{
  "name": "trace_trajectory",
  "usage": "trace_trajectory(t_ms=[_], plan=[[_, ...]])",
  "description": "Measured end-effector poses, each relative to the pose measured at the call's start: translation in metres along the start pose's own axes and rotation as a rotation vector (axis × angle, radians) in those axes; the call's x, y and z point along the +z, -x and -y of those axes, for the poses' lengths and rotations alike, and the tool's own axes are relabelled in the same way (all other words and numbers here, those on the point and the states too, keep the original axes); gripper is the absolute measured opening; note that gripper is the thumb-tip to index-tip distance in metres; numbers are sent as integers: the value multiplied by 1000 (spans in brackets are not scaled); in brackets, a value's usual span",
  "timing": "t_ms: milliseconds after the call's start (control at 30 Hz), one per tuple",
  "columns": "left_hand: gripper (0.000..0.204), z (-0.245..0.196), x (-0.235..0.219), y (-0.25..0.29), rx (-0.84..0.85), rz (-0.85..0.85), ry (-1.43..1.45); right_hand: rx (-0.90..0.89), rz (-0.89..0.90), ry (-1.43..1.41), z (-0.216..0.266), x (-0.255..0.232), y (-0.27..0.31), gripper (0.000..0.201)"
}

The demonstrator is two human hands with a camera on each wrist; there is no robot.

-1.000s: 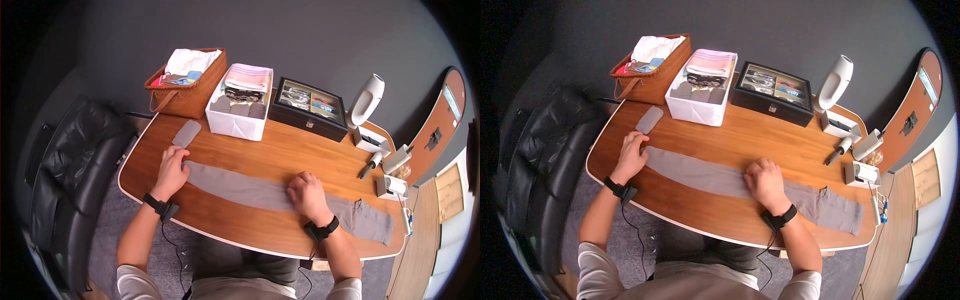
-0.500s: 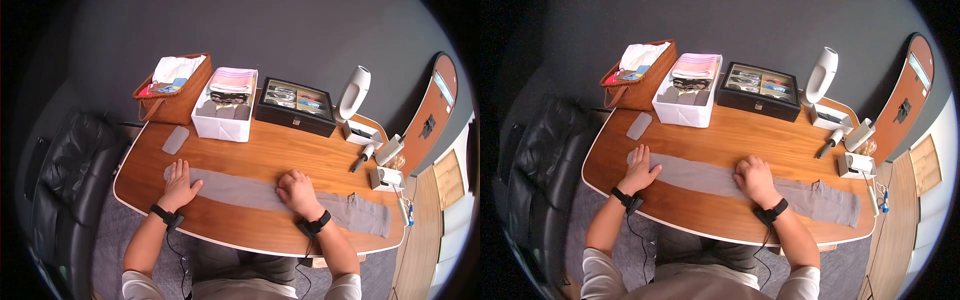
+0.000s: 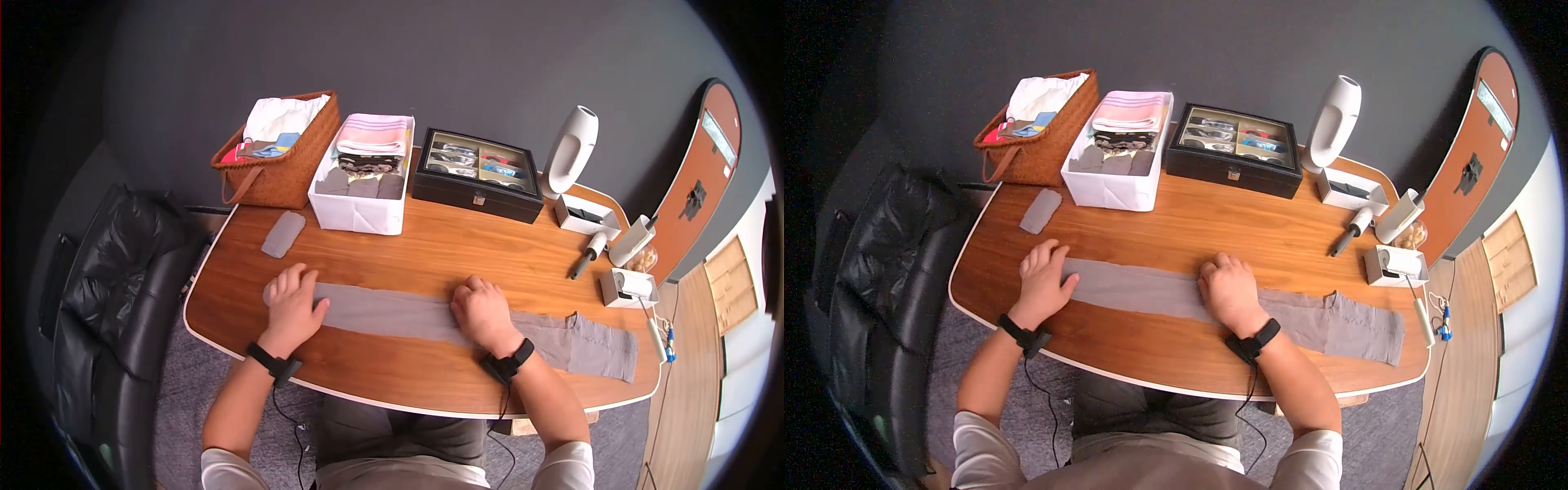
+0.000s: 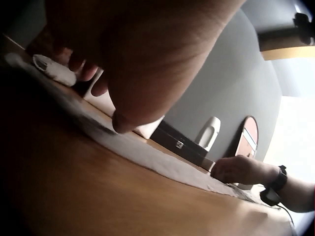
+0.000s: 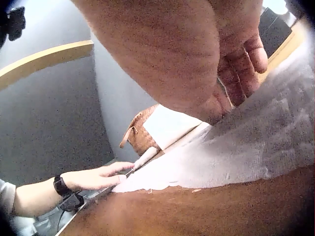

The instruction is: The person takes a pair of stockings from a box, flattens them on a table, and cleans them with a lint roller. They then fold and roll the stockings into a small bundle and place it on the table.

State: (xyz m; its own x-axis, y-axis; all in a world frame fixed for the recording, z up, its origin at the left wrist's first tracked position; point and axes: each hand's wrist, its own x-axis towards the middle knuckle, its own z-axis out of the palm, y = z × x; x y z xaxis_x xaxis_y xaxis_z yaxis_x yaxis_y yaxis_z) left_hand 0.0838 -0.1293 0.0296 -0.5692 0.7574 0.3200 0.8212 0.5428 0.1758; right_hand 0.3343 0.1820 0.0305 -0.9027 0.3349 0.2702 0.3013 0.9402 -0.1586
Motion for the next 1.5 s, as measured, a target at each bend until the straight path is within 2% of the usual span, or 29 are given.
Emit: trace_trajectory(t_ms=[67, 100, 167, 233, 333, 467, 667, 767, 867, 1000, 1100, 1133, 1233, 1267, 1367, 1433, 1500], plan=[[31, -27, -15, -13, 109, -38, 192, 7, -11, 9, 6, -5, -1, 12], [15, -46, -12, -18, 213, -159, 303, 17, -23, 16, 9, -6, -2, 12], [8, -70, 1, -25, 302, -66, 417, 39, -53, 33, 15, -7, -2, 11], [10, -84, 24, -31, 336, 79, 445, 10, -9, -66, 24, -11, 4, 11], [22, -100, 36, -34, 303, 100, 402, -24, 37, -135, 34, -13, 24, 14], [46, -98, 37, -37, 273, 198, 294, -33, 52, -61, 32, -20, 42, 32], [56, -98, 26, -42, 262, 293, 173, 2, 146, -35, 34, -43, 50, 54], [61, -99, 19, -42, 236, 347, 146, -17, 129, -82, 29, -35, 58, 58], [63, -97, 18, -43, 276, 326, 112, -29, 103, -33, 26, -21, 67, 66], [66, -91, 13, -44, 271, 357, 105, 68, 177, -64, 29, -35, 76, 77], [66, -93, 10, -44, 265, 390, 83, 102, 272, -60, 17, -37, 84, 75], [67, -94, 8, -44, 264, 394, 75, 85, 220, -29, 13, -35, 87, 73], [67, -96, 5, -44, 264, 395, 95, 89, 97, -249, -13, -54, 91, 70], [67, -96, 3, -43, 270, 387, 107, 96, -39, -197, -24, -67, 95, 61], [66, -99, -6, -41, 216, 378, 184, 280, -268, -108, -94, -92, 119, 49], [66, -96, -6, -39, 177, 326, 216, 372, -444, 49, -148, -114, 148, 45], [66, -99, 0, -35, 180, 263, 219, 544, -473, 254, -198, -142, 183, 41]])
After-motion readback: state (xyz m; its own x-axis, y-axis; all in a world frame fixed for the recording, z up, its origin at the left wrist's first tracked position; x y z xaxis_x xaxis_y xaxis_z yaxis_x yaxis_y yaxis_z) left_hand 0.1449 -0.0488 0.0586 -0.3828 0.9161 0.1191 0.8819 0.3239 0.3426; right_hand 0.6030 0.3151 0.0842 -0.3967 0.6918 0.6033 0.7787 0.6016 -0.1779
